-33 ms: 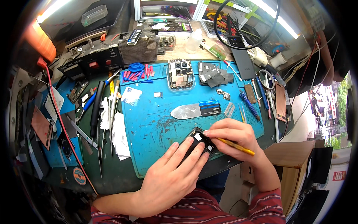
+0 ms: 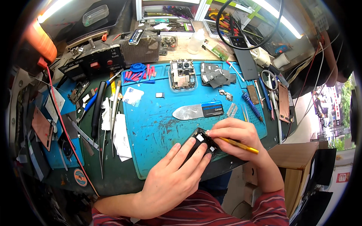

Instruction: The person uses a metal prying tool and a screwdriver to carefully pry open and separate the screen assembly from the phone body. They work along the edges of the device to release clips and disconnect internal components.

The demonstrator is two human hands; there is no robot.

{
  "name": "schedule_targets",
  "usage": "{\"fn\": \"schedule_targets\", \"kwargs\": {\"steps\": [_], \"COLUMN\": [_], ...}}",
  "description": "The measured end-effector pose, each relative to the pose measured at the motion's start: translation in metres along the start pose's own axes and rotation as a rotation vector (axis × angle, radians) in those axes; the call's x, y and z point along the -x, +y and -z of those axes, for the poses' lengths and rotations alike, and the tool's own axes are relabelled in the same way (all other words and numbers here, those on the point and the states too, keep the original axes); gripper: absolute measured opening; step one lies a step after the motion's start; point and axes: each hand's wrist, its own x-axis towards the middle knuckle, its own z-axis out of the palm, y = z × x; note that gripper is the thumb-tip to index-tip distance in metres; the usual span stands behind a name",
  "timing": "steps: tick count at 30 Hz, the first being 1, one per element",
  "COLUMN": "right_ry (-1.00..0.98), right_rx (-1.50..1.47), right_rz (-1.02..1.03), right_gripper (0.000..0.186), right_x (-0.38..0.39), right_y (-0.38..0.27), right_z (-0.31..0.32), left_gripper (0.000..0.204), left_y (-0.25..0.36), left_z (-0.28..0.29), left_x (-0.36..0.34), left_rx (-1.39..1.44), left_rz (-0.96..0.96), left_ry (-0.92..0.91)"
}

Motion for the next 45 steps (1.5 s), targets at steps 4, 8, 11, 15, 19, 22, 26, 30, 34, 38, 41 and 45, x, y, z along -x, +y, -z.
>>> {"fn": "schedule_targets", "kwargs": {"steps": [4,8,11,15,19,22,26,30,34,38,41,45], "right_ry": [-0.042,-0.088,-0.119,0.044,0.089,0.083,0.089,0.119,0.162,0.171,0.194,0.206], "right_rx": [-0.088,-0.169,-0.244,-0.465,-0.138,-0.109,-0.051,0.011,0.104,0.123,0.127,0.149], "right_rz": [-0.050,-0.090,-0.096,-0.290,-0.058,-0.084,-0.062,-0.049,-0.007,-0.020,-0.014,-0.035], "right_gripper": [0.027,0.024,0.022,0.024,0.024,0.024,0.024,0.024,0.024,0.025,0.024,0.024], "right_x": [-0.006,-0.010,-0.010,0.007,0.013,0.012,0.011,0.013,0.009,0.014,0.009,0.014], "right_y": [0.006,0.012,0.017,0.012,0.009,0.006,0.002,-0.005,-0.009,-0.013,-0.014,-0.020], "right_z": [0.004,0.009,0.010,0.008,-0.003,-0.004,-0.006,-0.010,-0.019,-0.019,-0.022,-0.022], "left_gripper": [0.063,0.064,0.065,0.065,0.064,0.064,0.064,0.065,0.065,0.065,0.065,0.065], "left_y": [0.000,0.000,0.000,-0.001,-0.002,-0.002,-0.002,-0.002,-0.001,-0.001,-0.001,0.000], "left_z": [0.000,0.001,0.002,0.002,0.000,0.000,0.001,0.001,0.000,-0.001,-0.001,0.000], "left_x": [0.000,-0.001,-0.002,-0.001,0.000,-0.001,0.000,0.000,0.000,0.001,0.000,0.000], "left_rx": [0.003,0.016,0.022,0.017,0.015,0.014,0.019,0.011,0.003,0.004,0.009,0.016], "left_rz": [0.003,-0.004,0.000,-0.002,-0.006,-0.007,-0.001,-0.004,-0.003,-0.004,0.007,0.002], "left_ry": [0.000,-0.001,-0.009,-0.012,-0.014,-0.014,-0.011,-0.020,-0.012,-0.008,-0.003,-0.007]}}
